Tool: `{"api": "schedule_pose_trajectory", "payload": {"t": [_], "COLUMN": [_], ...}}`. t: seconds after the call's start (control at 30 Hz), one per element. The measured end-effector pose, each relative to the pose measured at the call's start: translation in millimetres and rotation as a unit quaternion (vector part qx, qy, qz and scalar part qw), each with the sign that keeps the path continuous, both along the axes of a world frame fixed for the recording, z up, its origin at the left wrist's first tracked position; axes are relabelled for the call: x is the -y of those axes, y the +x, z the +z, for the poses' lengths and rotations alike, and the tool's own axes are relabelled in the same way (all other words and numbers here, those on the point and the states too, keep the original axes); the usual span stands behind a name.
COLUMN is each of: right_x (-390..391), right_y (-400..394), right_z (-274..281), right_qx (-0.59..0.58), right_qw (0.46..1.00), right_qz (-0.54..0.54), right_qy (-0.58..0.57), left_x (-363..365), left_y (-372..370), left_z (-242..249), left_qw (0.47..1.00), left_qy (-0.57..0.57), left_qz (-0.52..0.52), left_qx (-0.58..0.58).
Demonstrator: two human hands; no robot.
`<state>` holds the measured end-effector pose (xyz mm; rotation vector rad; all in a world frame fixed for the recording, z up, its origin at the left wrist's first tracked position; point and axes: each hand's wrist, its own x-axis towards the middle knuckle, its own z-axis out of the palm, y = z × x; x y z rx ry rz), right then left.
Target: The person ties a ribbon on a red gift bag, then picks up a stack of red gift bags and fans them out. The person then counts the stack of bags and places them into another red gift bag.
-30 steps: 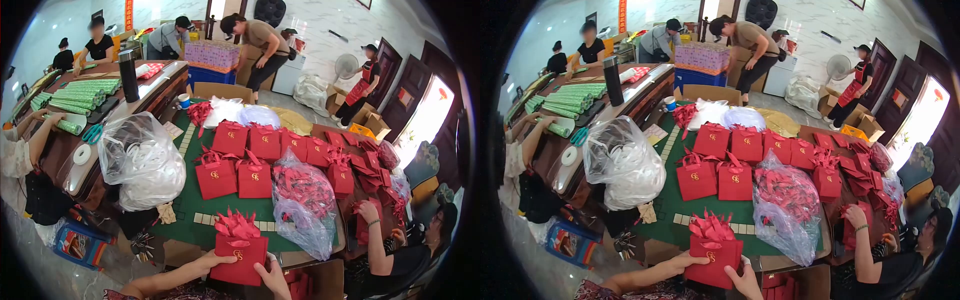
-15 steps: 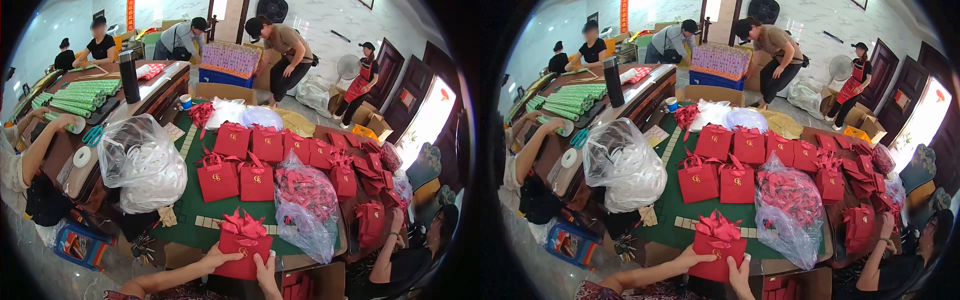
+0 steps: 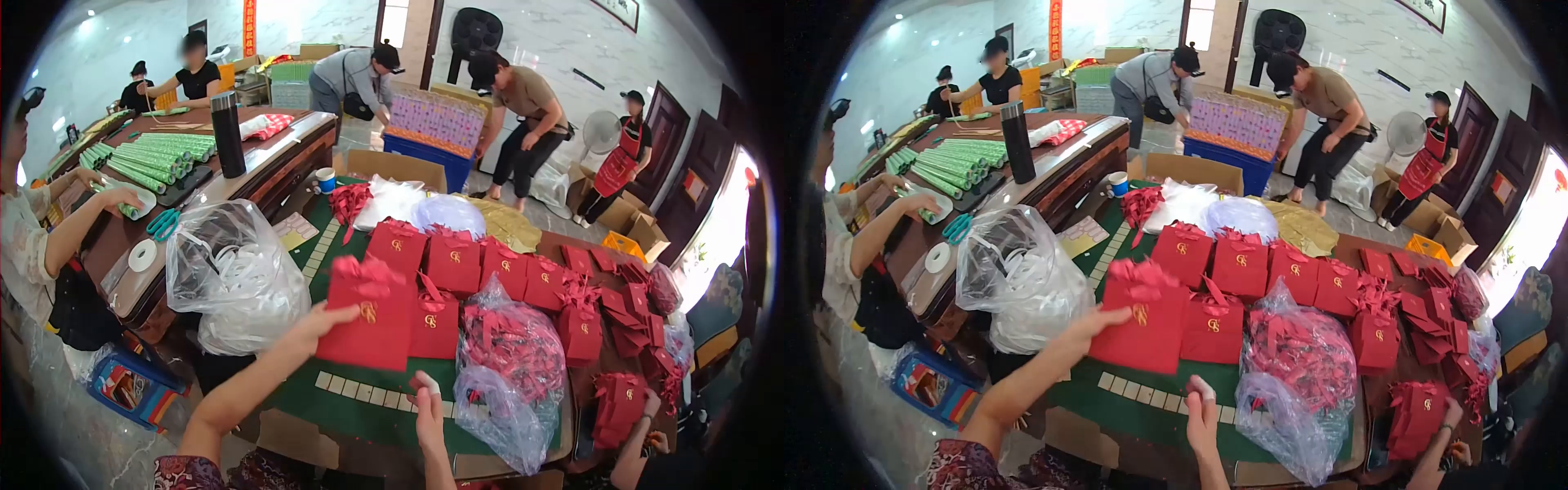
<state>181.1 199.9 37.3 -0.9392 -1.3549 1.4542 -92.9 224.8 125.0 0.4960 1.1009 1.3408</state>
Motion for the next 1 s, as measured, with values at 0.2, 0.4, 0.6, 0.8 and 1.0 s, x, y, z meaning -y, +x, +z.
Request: {"api": "schedule_pose_trajectory", "payload": {"t": [0.2, 0.4, 0.6, 0.8, 1.0], "right_x": [1, 0, 4, 2, 0], "right_y": [17, 25, 22, 21, 19], "right_z": [-50, -62, -44, -41, -44], "right_qx": [0.126, 0.132, 0.198, 0.207, 0.207], "right_qw": [0.989, 0.988, 0.952, 0.951, 0.953], "right_qz": [-0.058, -0.061, -0.092, -0.075, -0.072], "right_qy": [0.059, 0.055, 0.215, 0.215, 0.211], "left_x": [-117, -198, -207, -207, -213], "left_y": [-77, -140, -182, -220, -235], "left_z": [14, 7, -25, -62, -66], "left_qw": [0.991, 0.986, 0.984, 0.981, 0.994], "left_qy": [0.082, 0.039, -0.012, -0.079, -0.063], "left_qz": [0.1, 0.161, 0.166, 0.144, 0.066], "left_qx": [0.046, 0.018, -0.059, -0.101, -0.067]}}
